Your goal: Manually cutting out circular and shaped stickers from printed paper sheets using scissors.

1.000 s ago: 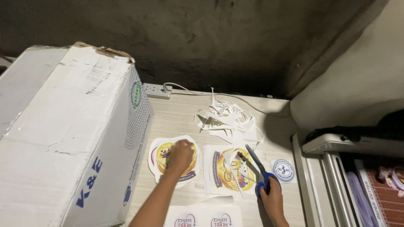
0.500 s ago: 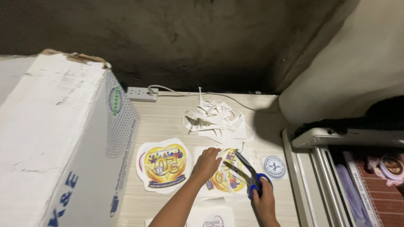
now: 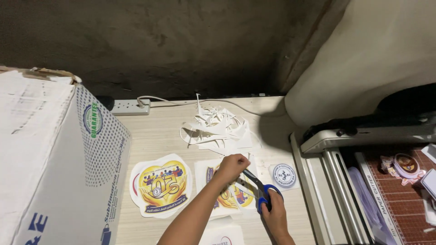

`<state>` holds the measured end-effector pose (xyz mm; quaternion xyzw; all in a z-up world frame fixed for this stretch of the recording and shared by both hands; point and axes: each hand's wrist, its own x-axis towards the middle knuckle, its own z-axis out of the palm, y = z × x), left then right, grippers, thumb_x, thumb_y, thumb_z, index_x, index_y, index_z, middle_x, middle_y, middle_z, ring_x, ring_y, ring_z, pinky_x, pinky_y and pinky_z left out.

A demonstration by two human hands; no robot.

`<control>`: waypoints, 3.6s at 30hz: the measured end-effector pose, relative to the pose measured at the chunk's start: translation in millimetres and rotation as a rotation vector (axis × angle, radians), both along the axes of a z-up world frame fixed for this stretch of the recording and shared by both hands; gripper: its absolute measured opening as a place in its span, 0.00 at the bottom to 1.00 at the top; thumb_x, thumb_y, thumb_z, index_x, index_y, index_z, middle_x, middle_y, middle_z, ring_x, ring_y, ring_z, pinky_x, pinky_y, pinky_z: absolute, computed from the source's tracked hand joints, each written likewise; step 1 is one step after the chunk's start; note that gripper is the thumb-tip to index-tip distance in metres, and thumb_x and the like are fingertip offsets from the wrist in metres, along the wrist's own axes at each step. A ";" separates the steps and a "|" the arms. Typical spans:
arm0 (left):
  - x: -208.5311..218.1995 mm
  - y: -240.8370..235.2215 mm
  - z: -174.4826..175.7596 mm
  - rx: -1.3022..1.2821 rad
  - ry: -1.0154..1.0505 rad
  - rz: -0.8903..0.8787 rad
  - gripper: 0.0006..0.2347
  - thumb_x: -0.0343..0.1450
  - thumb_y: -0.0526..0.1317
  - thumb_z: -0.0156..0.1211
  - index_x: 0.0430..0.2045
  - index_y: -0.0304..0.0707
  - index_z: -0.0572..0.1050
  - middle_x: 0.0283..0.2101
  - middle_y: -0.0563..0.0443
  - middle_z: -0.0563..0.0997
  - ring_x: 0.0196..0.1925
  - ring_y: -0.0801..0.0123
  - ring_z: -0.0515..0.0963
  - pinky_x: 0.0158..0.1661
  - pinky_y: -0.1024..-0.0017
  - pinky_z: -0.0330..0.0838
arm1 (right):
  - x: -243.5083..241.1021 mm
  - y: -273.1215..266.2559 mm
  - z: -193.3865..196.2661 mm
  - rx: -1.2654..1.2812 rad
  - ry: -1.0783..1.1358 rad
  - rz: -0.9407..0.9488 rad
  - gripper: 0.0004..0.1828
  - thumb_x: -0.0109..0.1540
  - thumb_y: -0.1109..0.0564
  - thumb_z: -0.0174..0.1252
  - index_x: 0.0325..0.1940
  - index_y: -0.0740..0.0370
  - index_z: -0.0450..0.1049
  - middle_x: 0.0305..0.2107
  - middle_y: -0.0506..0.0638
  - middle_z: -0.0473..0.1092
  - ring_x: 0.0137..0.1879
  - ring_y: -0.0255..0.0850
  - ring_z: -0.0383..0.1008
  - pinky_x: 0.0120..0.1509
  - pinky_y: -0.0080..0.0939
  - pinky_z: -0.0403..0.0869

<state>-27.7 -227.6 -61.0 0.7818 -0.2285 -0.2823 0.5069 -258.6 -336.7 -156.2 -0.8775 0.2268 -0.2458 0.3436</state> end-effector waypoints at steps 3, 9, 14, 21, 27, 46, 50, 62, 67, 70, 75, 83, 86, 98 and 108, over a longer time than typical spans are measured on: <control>4.6 -7.1 -11.5 0.079 -0.089 -0.012 0.09 0.69 0.42 0.63 0.34 0.36 0.84 0.31 0.45 0.85 0.32 0.66 0.84 0.38 0.68 0.76 | 1.1 0.8 4.4 0.028 0.056 -0.015 0.31 0.52 0.66 0.66 0.60 0.68 0.67 0.54 0.62 0.69 0.60 0.55 0.72 0.61 0.47 0.73; 17.8 6.6 -5.5 0.086 0.144 0.106 0.07 0.76 0.39 0.51 0.38 0.39 0.77 0.35 0.46 0.83 0.31 0.61 0.81 0.36 0.63 0.77 | 2.1 -0.6 5.0 0.046 0.098 -0.012 0.31 0.53 0.66 0.65 0.61 0.67 0.67 0.56 0.62 0.68 0.61 0.55 0.71 0.63 0.47 0.72; 40.2 39.4 -33.0 0.060 -0.071 0.278 0.07 0.74 0.40 0.53 0.37 0.39 0.77 0.36 0.46 0.83 0.37 0.61 0.82 0.41 0.66 0.75 | 0.2 -3.2 -3.9 0.058 0.075 -0.044 0.32 0.54 0.67 0.63 0.62 0.68 0.64 0.57 0.63 0.66 0.62 0.57 0.70 0.66 0.48 0.70; 22.9 78.7 -37.7 0.531 -0.635 0.179 0.11 0.72 0.43 0.57 0.46 0.41 0.77 0.47 0.48 0.81 0.51 0.55 0.78 0.50 0.56 0.71 | -4.6 -10.6 -30.4 0.082 0.056 -0.163 0.32 0.57 0.66 0.61 0.64 0.72 0.60 0.58 0.65 0.64 0.61 0.58 0.69 0.64 0.48 0.69; 4.9 55.7 4.8 0.451 -0.542 0.045 0.28 0.69 0.51 0.64 0.57 0.29 0.68 0.53 0.40 0.74 0.53 0.50 0.73 0.52 0.57 0.69 | -4.6 -12.5 -33.1 0.080 0.061 -0.147 0.31 0.56 0.65 0.61 0.63 0.71 0.61 0.56 0.64 0.65 0.60 0.58 0.69 0.64 0.48 0.69; 76.4 24.4 -3.7 0.152 -0.098 0.248 0.09 0.75 0.40 0.55 0.43 0.39 0.80 0.32 0.49 0.84 0.27 0.68 0.79 0.30 0.67 0.73 | -6.7 -15.4 -41.5 0.127 0.051 -0.181 0.32 0.56 0.65 0.61 0.63 0.71 0.61 0.56 0.63 0.66 0.60 0.57 0.70 0.64 0.47 0.69; 127.7 25.1 -24.4 -0.077 0.046 0.522 0.08 0.75 0.40 0.56 0.39 0.36 0.79 0.31 0.46 0.84 0.29 0.72 0.82 0.30 0.77 0.78 | -6.7 -13.9 -37.1 0.138 0.080 -0.180 0.31 0.57 0.64 0.61 0.63 0.71 0.61 0.57 0.64 0.65 0.61 0.57 0.69 0.65 0.48 0.68; 192.9 44.1 10.6 -0.248 0.161 0.747 0.13 0.77 0.40 0.52 0.49 0.34 0.79 0.36 0.45 0.84 0.33 0.71 0.83 0.31 0.78 0.76 | -3.8 -13.0 -31.9 0.179 0.136 -0.186 0.30 0.57 0.64 0.61 0.62 0.70 0.61 0.56 0.63 0.65 0.60 0.55 0.70 0.64 0.47 0.70; 158.5 60.0 -6.7 0.003 0.079 0.638 0.20 0.75 0.44 0.51 0.62 0.42 0.64 0.39 0.49 0.84 0.30 0.71 0.83 0.33 0.75 0.77 | -4.2 -14.3 -34.1 0.171 0.155 -0.178 0.29 0.57 0.64 0.61 0.62 0.71 0.62 0.55 0.63 0.65 0.61 0.56 0.69 0.65 0.47 0.68; 124.5 56.3 -16.5 0.221 -0.470 0.844 0.20 0.73 0.47 0.65 0.53 0.32 0.69 0.49 0.39 0.79 0.35 0.64 0.81 0.36 0.69 0.77 | -4.9 -15.3 -40.9 0.107 0.080 -0.165 0.30 0.56 0.64 0.61 0.61 0.71 0.62 0.55 0.63 0.65 0.60 0.57 0.69 0.65 0.47 0.68; 46.3 43.4 -6.7 0.285 -0.352 0.315 0.26 0.71 0.52 0.65 0.60 0.40 0.67 0.57 0.45 0.73 0.50 0.57 0.77 0.50 0.60 0.75 | -3.9 -12.9 -33.0 0.142 0.098 -0.157 0.29 0.57 0.64 0.60 0.61 0.71 0.62 0.55 0.63 0.66 0.60 0.56 0.69 0.64 0.47 0.69; 21.4 36.4 -1.2 0.344 -0.420 -0.005 0.23 0.62 0.46 0.69 0.52 0.42 0.75 0.64 0.42 0.65 0.61 0.50 0.70 0.50 0.59 0.73 | -4.5 -15.3 -39.6 0.153 0.134 -0.177 0.30 0.56 0.64 0.61 0.62 0.70 0.62 0.55 0.63 0.66 0.59 0.56 0.70 0.63 0.47 0.70; 39.1 39.5 -58.1 0.265 -0.577 -0.099 0.08 0.67 0.37 0.62 0.38 0.37 0.79 0.52 0.43 0.74 0.53 0.55 0.77 0.50 0.62 0.75 | -3.6 -15.1 -40.8 0.153 0.144 -0.179 0.31 0.56 0.65 0.61 0.62 0.70 0.62 0.54 0.63 0.66 0.59 0.56 0.71 0.63 0.47 0.70; 130.2 28.8 -20.5 0.179 -0.606 0.184 0.08 0.70 0.35 0.62 0.41 0.31 0.78 0.46 0.40 0.77 0.43 0.52 0.80 0.44 0.59 0.75 | -5.9 -16.9 -47.7 0.123 0.095 -0.160 0.31 0.55 0.65 0.61 0.62 0.70 0.62 0.55 0.64 0.66 0.60 0.57 0.69 0.63 0.48 0.69; 77.9 56.5 -23.1 0.203 -0.827 0.244 0.23 0.63 0.45 0.73 0.47 0.34 0.73 0.57 0.42 0.70 0.57 0.51 0.74 0.52 0.58 0.73 | -5.6 -17.2 -47.1 0.103 0.106 -0.150 0.31 0.55 0.65 0.62 0.62 0.70 0.62 0.54 0.64 0.66 0.59 0.57 0.69 0.64 0.48 0.69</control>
